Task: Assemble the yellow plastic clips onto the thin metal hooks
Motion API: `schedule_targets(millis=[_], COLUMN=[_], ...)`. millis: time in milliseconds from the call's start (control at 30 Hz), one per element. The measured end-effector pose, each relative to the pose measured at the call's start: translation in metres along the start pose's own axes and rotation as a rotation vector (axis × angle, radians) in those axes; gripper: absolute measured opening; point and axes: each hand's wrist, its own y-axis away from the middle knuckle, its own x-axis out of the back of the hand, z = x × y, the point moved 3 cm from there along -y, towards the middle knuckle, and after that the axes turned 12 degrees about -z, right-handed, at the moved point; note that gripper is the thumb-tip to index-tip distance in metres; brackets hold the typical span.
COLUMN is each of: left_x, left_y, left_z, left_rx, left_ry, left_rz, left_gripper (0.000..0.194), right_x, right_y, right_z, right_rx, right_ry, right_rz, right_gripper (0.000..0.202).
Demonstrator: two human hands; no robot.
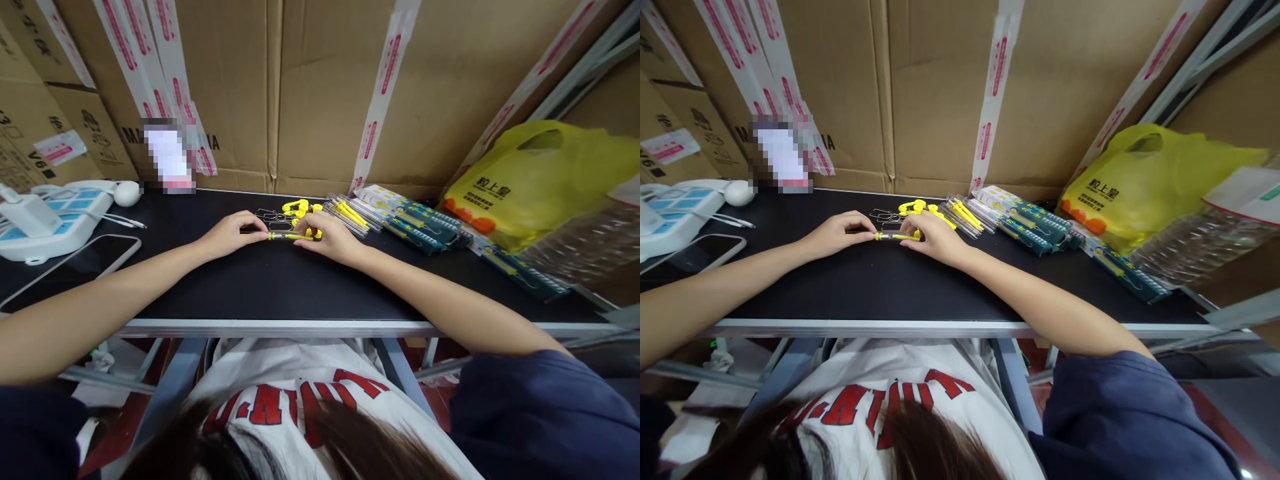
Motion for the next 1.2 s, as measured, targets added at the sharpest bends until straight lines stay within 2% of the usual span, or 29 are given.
schedule_targets(millis=[133, 400, 767, 933, 1200], left_x=[0.004, 0.008, 0.008, 0.012, 0.02], left_y=[0.002, -0.001, 0.0, 0.001, 0.004], left_z=[-0.005, -0.007, -0.004, -0.006, -0.013], left_rx=[-0.007, 0.017, 0.034, 0.06, 0.112], left_ry=[0.041, 0.046, 0.086, 0.063, 0.058], left_rz=[-0.032, -0.014, -0.042, -0.013, 0.097], left_gripper=[0.042, 0.049, 0.042, 0.041, 0.036], right_x=[0.003, 0.007, 0.009, 0.012, 0.014], right_y=[0.001, 0.003, 0.003, 0.002, 0.002], right_z=[0.0, 0.007, 0.012, 0.015, 0.025], right_rx=[-0.016, -0.007, -0.031, -0.046, -0.129], right_ry=[-0.012, -0.009, 0.027, 0.056, 0.081], right_rz=[-0.011, 0.025, 0.011, 0.024, 0.081], right_gripper=[0.02, 0.012, 0.012, 0.011, 0.014])
